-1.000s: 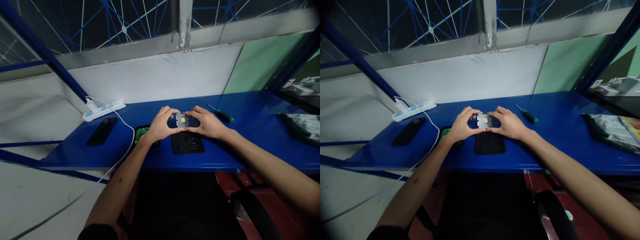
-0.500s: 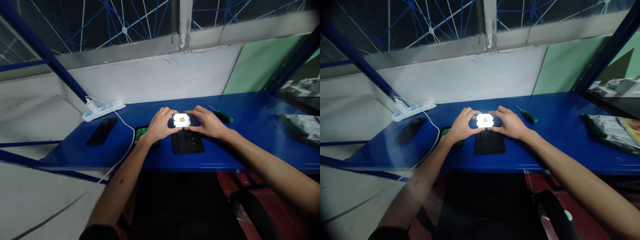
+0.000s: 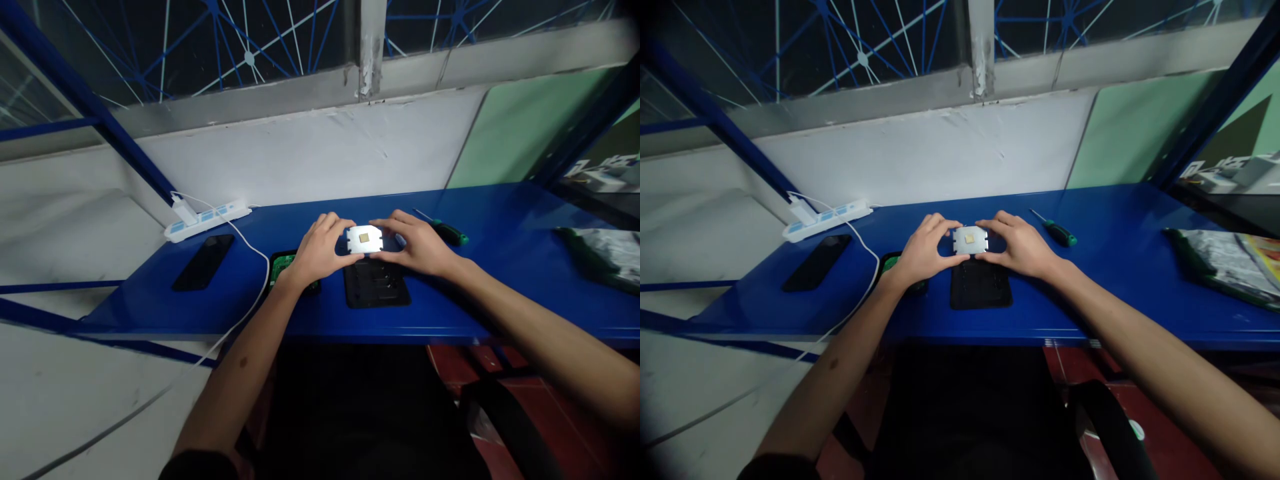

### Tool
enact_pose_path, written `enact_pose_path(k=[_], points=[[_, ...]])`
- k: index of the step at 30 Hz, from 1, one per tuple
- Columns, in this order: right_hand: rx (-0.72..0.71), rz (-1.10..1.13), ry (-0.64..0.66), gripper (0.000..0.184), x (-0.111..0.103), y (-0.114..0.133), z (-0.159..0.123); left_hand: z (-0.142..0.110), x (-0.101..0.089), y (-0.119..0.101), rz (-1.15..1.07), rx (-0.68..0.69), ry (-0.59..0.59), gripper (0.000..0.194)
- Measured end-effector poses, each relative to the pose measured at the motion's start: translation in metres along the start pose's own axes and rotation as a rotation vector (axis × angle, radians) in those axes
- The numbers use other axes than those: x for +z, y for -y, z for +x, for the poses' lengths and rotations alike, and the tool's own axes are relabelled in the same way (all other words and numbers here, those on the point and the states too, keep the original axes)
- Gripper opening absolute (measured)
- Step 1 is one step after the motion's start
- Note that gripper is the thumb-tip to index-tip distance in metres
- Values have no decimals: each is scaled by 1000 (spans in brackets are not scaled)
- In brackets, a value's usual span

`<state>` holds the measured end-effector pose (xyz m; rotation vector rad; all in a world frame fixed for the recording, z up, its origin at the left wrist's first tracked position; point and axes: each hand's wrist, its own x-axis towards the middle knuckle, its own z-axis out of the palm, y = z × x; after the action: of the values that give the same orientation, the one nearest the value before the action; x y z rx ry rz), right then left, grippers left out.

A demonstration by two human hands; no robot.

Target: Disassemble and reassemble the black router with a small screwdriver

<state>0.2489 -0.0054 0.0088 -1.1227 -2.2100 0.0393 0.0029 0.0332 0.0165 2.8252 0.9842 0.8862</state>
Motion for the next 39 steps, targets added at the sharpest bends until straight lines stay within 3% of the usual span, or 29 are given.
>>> enact_pose_path(k=[32,39], points=[[-7,44,51,61,-3,4,1,-1,0,-4,-53,0,25,51],[54,101,79,51,-6,1,3,-1,-4,-9,-190,-19,147,42]])
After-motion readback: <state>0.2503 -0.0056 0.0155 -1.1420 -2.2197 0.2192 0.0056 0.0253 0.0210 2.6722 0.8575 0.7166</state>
